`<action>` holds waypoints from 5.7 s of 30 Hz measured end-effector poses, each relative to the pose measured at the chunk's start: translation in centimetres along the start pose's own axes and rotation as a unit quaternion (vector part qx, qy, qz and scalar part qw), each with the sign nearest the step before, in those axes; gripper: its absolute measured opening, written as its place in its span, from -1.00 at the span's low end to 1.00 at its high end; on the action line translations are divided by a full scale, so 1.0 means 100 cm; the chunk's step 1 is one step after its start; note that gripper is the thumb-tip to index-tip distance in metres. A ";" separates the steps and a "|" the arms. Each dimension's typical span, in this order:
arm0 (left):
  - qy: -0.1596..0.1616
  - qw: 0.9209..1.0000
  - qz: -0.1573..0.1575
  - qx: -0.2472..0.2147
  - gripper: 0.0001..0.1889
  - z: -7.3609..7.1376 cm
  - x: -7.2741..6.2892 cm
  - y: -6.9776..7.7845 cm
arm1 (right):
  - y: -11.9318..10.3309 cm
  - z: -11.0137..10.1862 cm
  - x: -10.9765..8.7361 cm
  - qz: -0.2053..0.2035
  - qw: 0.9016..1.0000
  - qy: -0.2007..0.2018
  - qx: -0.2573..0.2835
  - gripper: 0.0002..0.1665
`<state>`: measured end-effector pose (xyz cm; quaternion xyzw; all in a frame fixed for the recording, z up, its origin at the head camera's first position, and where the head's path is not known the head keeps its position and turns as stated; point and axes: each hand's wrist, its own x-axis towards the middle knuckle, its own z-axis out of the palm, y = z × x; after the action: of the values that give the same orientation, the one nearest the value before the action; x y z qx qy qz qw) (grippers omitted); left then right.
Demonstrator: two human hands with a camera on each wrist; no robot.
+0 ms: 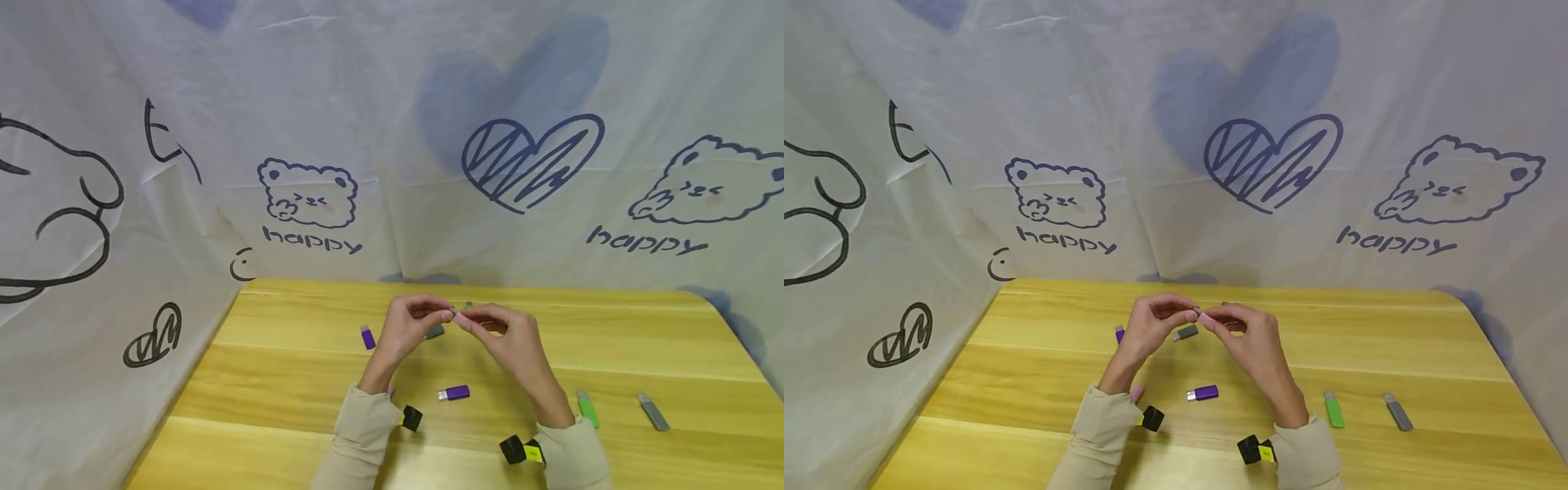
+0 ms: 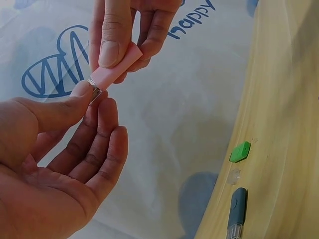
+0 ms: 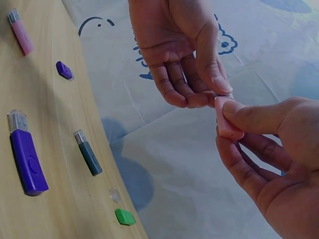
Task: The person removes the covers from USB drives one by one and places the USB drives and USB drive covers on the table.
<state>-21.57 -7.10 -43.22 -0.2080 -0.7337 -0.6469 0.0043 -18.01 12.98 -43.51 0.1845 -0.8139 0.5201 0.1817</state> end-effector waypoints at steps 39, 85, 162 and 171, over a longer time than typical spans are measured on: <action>0.040 0.998 -0.058 0.002 -0.90 -0.023 0.001 0.002 | 0.074 -0.047 0.035 0.199 0.977 -0.018 -0.068 -0.71; 0.024 0.997 -0.057 0.042 -0.90 -0.020 0.001 -0.005 | 0.083 -0.050 0.032 0.275 0.958 -0.024 -0.080 -0.72; -0.122 0.931 -0.020 0.344 -0.83 0.064 0.083 -0.042 | 0.042 -0.175 -0.060 0.296 0.951 0.089 -0.010 -0.51; -0.053 0.972 -0.001 0.229 -0.78 0.029 0.045 -0.015 | 0.041 -0.172 -0.055 0.288 0.955 0.061 -0.032 -0.45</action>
<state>-25.37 -3.12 -43.86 -0.2353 -0.8617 -0.4494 0.0122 -13.42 30.86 -42.65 -0.0962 -0.8361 0.5342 0.0793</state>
